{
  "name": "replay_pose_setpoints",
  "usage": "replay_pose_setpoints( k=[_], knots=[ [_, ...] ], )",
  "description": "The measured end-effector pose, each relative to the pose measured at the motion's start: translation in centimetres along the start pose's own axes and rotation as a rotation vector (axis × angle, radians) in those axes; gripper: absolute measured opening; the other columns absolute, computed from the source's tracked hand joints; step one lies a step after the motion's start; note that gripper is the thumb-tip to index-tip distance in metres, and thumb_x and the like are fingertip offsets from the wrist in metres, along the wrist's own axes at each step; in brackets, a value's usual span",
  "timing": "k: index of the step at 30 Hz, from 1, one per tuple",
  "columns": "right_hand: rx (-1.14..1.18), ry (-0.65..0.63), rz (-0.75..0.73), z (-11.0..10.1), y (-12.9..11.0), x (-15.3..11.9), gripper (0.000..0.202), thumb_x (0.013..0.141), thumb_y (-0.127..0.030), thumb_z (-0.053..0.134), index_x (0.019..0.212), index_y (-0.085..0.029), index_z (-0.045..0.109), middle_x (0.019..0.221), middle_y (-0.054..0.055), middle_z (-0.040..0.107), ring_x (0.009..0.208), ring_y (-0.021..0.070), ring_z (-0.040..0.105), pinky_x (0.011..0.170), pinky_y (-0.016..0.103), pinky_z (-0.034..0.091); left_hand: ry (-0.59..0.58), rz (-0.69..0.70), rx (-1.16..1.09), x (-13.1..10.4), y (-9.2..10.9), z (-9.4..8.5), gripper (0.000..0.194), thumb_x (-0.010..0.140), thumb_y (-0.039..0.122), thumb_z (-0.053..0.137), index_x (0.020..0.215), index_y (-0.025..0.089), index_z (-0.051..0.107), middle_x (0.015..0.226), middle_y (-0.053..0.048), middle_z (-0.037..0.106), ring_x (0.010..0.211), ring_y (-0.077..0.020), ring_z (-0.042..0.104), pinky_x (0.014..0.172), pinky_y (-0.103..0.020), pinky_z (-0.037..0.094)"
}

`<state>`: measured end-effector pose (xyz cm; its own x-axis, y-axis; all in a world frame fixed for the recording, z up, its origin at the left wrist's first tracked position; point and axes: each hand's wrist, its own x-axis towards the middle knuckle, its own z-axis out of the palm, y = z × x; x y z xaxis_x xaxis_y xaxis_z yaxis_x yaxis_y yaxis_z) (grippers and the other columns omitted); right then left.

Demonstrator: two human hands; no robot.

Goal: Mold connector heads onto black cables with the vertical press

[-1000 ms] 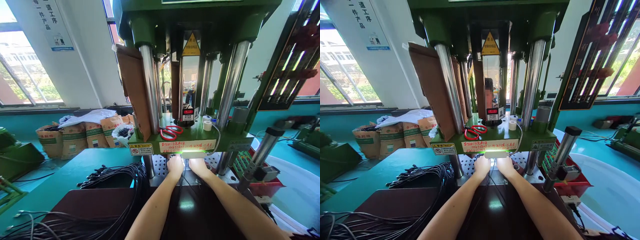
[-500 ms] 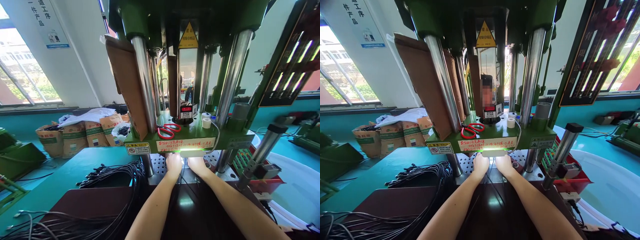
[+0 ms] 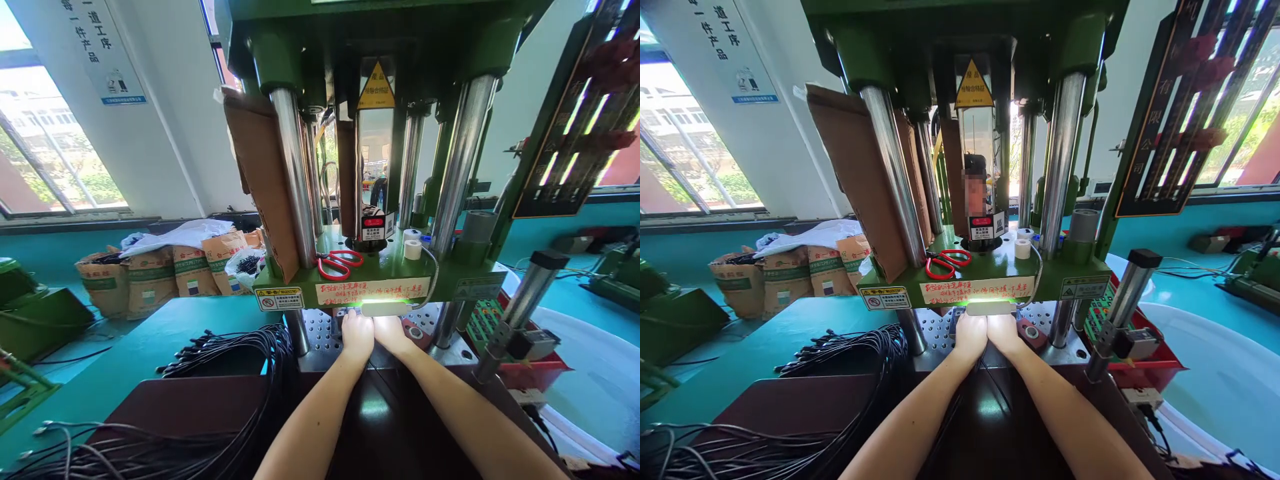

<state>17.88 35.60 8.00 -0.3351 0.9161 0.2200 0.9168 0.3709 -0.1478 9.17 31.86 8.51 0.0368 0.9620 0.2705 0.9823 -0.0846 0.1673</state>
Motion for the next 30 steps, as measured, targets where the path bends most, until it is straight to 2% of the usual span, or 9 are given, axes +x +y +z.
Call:
replay_pose_setpoints(
  k=[6, 11, 15, 19, 24, 27, 30],
  knots=[
    [-0.006, 0.000, -0.019, 0.2, 0.7, 0.6, 0.029, 0.084, -0.016, 0.036, 0.095, -0.013, 0.063, 0.091, 0.013, 0.065, 0.088, 0.0223, 0.058, 0.074, 0.030, 0.042, 0.048, -0.050, -0.033, 0.3, 0.2, 0.4, 0.035, 0.087, 0.021, 0.032, 0.094, 0.017, 0.066, 0.086, -0.009, 0.064, 0.093, -0.0228, 0.053, 0.083, -0.033, 0.038],
    [-0.006, 0.015, -0.090, -0.1, 1.1, 0.7, 0.031, 0.086, -0.016, 0.034, 0.095, -0.014, 0.063, 0.089, 0.011, 0.066, 0.086, 0.0201, 0.058, 0.077, 0.029, 0.041, 0.063, -0.047, -0.034, 0.8, 0.2, -0.1, 0.034, 0.086, 0.022, 0.033, 0.097, 0.016, 0.065, 0.095, -0.011, 0.063, 0.096, -0.0242, 0.053, 0.085, -0.036, 0.037],
    [-0.012, 0.035, -0.175, -0.5, 2.0, 0.3, 0.032, 0.089, -0.017, 0.031, 0.094, -0.014, 0.063, 0.095, 0.011, 0.065, 0.088, 0.0192, 0.057, 0.079, 0.029, 0.039, 0.057, 0.055, -0.029, 0.9, -0.8, -1.1, 0.035, 0.088, 0.028, 0.030, 0.105, 0.021, 0.060, 0.104, -0.009, 0.062, 0.101, -0.0234, 0.050, 0.088, -0.037, 0.035],
    [-0.015, 0.030, -0.274, -0.4, 3.4, -0.5, 0.031, 0.090, -0.025, 0.033, 0.093, -0.015, 0.063, 0.098, 0.010, 0.063, 0.091, 0.0197, 0.056, 0.081, 0.030, 0.038, 0.010, 0.182, -0.026, 0.6, -2.4, -1.5, 0.033, 0.086, 0.039, 0.036, 0.104, 0.024, 0.059, 0.105, -0.004, 0.062, 0.101, -0.0206, 0.051, 0.087, -0.034, 0.036],
    [-0.013, 0.026, -0.327, -0.1, 4.0, -0.8, 0.033, 0.090, -0.032, 0.034, 0.096, -0.016, 0.062, 0.100, 0.010, 0.063, 0.090, 0.0199, 0.056, 0.082, 0.029, 0.037, -0.009, 0.180, -0.036, 0.4, -3.6, -0.7, 0.039, 0.086, 0.044, 0.032, 0.105, 0.020, 0.057, 0.105, -0.007, 0.062, 0.101, -0.0207, 0.052, 0.087, -0.033, 0.036],
    [-0.013, 0.034, -0.330, -0.1, 3.8, -0.7, 0.033, 0.089, -0.033, 0.035, 0.101, -0.015, 0.060, 0.105, 0.011, 0.061, 0.091, 0.0196, 0.056, 0.082, 0.029, 0.037, -0.003, 0.165, -0.071, 0.5, -3.7, -0.2, 0.041, 0.087, 0.045, 0.031, 0.109, 0.021, 0.054, 0.109, -0.006, 0.061, 0.105, -0.0206, 0.050, 0.090, -0.033, 0.034],
    [-0.015, 0.026, -0.326, -0.1, 3.3, -0.3, 0.034, 0.089, -0.033, 0.036, 0.105, -0.015, 0.059, 0.101, 0.010, 0.063, 0.090, 0.0192, 0.056, 0.082, 0.029, 0.037, -0.024, 0.156, -0.098, 0.6, -3.6, 0.0, 0.039, 0.088, 0.042, 0.030, 0.111, 0.023, 0.054, 0.112, -0.005, 0.059, 0.106, -0.0199, 0.049, 0.091, -0.032, 0.033]
  ],
)
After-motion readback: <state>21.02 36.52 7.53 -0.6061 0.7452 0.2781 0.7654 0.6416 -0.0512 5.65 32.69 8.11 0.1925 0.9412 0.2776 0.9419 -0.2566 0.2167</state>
